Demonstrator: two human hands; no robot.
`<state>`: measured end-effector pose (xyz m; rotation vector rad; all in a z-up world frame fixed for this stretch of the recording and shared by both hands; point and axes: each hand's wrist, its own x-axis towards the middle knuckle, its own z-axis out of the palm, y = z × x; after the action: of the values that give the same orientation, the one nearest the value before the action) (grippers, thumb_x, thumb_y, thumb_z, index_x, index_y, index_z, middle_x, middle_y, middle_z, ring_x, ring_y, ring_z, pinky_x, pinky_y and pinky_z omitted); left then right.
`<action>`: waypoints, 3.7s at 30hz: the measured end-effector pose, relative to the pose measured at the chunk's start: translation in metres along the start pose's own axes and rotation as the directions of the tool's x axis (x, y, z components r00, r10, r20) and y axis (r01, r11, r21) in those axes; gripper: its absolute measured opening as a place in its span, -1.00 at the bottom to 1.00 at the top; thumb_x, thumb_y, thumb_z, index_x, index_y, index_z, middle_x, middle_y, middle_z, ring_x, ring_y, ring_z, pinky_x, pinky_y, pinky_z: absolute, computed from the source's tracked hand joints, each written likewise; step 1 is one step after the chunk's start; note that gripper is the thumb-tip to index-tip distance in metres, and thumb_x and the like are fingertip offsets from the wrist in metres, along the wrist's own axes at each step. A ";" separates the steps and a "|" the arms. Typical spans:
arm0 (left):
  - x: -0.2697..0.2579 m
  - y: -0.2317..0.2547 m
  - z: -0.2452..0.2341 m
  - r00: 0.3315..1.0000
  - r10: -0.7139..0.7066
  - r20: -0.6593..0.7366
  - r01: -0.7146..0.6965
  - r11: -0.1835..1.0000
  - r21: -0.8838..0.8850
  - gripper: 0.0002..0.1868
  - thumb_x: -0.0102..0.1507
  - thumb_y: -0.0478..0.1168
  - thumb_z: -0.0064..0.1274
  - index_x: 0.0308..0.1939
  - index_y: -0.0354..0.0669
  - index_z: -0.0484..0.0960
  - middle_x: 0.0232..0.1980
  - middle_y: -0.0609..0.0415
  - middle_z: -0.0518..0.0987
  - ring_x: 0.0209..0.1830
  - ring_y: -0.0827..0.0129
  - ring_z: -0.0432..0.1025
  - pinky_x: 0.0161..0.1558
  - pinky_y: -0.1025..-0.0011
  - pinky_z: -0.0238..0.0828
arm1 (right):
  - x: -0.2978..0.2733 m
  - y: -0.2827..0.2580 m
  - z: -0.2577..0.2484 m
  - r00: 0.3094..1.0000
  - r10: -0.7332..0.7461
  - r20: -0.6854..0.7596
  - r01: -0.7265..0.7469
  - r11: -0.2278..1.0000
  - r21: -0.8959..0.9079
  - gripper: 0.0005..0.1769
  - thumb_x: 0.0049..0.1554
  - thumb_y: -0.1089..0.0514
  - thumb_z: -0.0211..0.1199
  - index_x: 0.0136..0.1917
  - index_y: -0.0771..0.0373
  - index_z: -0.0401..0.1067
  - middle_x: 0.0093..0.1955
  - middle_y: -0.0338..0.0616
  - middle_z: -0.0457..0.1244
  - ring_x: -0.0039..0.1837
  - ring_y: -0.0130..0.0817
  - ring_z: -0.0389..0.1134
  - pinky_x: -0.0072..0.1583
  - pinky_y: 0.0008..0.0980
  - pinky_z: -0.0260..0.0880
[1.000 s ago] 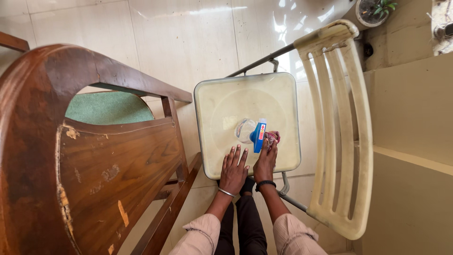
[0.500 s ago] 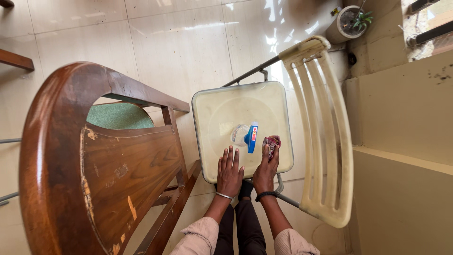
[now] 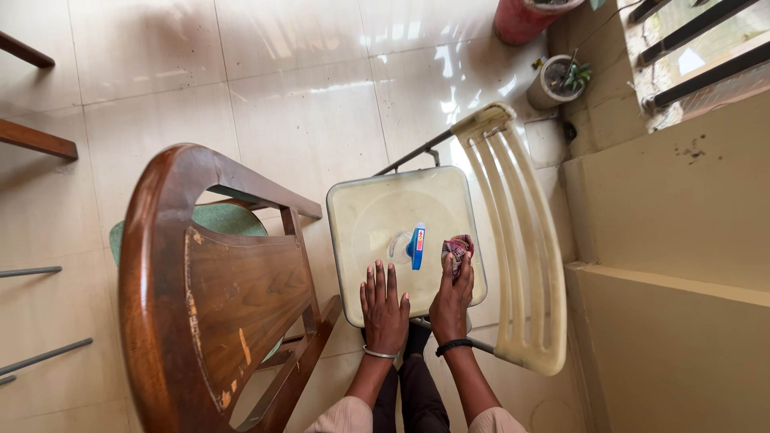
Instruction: The person cleans a glass window pane on a balcony. They wipe the surface with a cloth, spray a cleaning solution from a bottle, and then wipe the glass again. The person places the cloth and spray bottle on a nearby chair between cleaning steps.
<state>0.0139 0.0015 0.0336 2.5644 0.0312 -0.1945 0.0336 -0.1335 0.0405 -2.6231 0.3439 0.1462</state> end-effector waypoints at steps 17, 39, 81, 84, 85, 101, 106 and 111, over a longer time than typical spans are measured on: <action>0.022 0.042 -0.079 0.995 0.072 -0.073 -0.067 0.995 0.069 -0.21 0.32 -0.08 -0.06 0.59 -0.09 0.01 0.64 -0.12 -0.02 0.64 0.01 -0.15 0.52 0.00 -0.29 | 0.006 -0.040 -0.053 0.993 -0.049 -0.105 0.053 0.998 0.040 -0.09 0.01 0.57 0.02 0.59 0.18 0.00 0.66 0.28 -0.26 0.63 0.27 -0.17 0.47 0.15 -0.01; 0.051 0.097 -0.156 0.955 0.257 -0.150 -0.252 0.966 0.053 -0.23 0.34 0.01 -0.05 0.58 0.01 0.05 0.64 -0.10 -0.02 0.63 0.03 -0.15 0.50 -0.02 -0.28 | 0.000 -0.075 -0.121 0.993 -0.070 -0.098 0.075 0.996 0.051 -0.05 -0.01 0.59 0.01 0.60 0.17 -0.03 0.69 0.15 -0.35 0.64 0.19 -0.23 0.52 0.06 -0.10; 0.081 0.132 -0.205 0.832 0.523 -0.183 -0.498 0.851 0.168 -0.26 0.40 0.17 -0.15 0.60 0.07 0.07 0.64 -0.13 -0.02 0.63 -0.04 -0.18 0.49 -0.12 -0.38 | 0.009 -0.107 -0.211 0.934 -0.199 -0.298 0.192 0.980 -0.053 -0.17 0.01 0.55 0.06 0.51 0.10 0.18 0.65 0.04 -0.21 0.61 0.08 -0.13 0.52 0.04 -0.06; 0.082 0.135 -0.208 0.846 0.512 -0.147 -0.494 0.858 0.142 -0.26 0.39 0.17 -0.14 0.59 0.07 0.08 0.64 -0.13 -0.02 0.63 -0.04 -0.19 0.48 -0.14 -0.37 | 0.008 -0.109 -0.213 0.923 -0.219 -0.316 0.213 0.976 -0.054 -0.19 0.01 0.56 0.04 0.50 0.11 0.19 0.65 0.05 -0.19 0.61 0.08 -0.11 0.53 0.03 -0.04; 0.083 0.136 -0.209 0.843 0.517 -0.149 -0.499 0.854 0.144 -0.26 0.39 0.17 -0.14 0.59 0.07 0.08 0.64 -0.14 -0.02 0.64 -0.04 -0.19 0.48 -0.14 -0.36 | 0.007 -0.110 -0.213 0.922 -0.216 -0.320 0.211 0.976 -0.051 -0.19 0.01 0.56 0.05 0.50 0.11 0.19 0.65 0.05 -0.19 0.61 0.09 -0.10 0.52 0.03 -0.03; 0.078 0.153 -0.209 0.772 0.615 -0.160 -0.595 0.788 0.159 -0.26 0.39 0.16 -0.14 0.60 0.05 0.08 0.63 -0.14 0.02 0.63 -0.02 -0.15 0.50 -0.12 -0.36 | -0.010 -0.105 -0.227 0.911 -0.151 -0.383 0.130 0.988 -0.079 -0.16 0.02 0.52 0.09 0.52 0.07 0.17 0.66 0.02 -0.19 0.60 0.07 -0.08 0.50 0.03 0.00; 0.072 0.166 -0.203 0.756 0.642 -0.128 -0.629 0.767 0.127 -0.25 0.40 0.17 -0.14 0.60 0.05 0.07 0.63 -0.14 0.03 0.63 -0.03 -0.15 0.50 -0.11 -0.36 | -0.020 -0.089 -0.233 0.920 -0.070 -0.387 0.037 0.995 -0.092 -0.14 0.00 0.52 0.09 0.53 0.07 0.15 0.67 0.02 -0.20 0.61 0.04 -0.09 0.50 0.00 0.01; 0.063 0.184 -0.196 0.742 0.665 -0.085 -0.661 0.747 0.075 -0.25 0.38 0.16 -0.13 0.60 0.08 0.08 0.63 -0.12 0.02 0.63 -0.06 -0.17 0.49 -0.09 -0.38 | -0.031 -0.069 -0.244 0.865 -0.086 -0.494 0.029 0.992 -0.121 -0.20 0.05 0.47 0.12 0.53 0.07 0.17 0.67 0.01 -0.19 0.60 0.04 -0.06 0.49 0.01 0.06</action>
<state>0.1139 -0.0488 0.2855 2.4447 -0.8510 0.2222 0.0325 -0.1856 0.2905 -2.7464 0.4383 -0.5637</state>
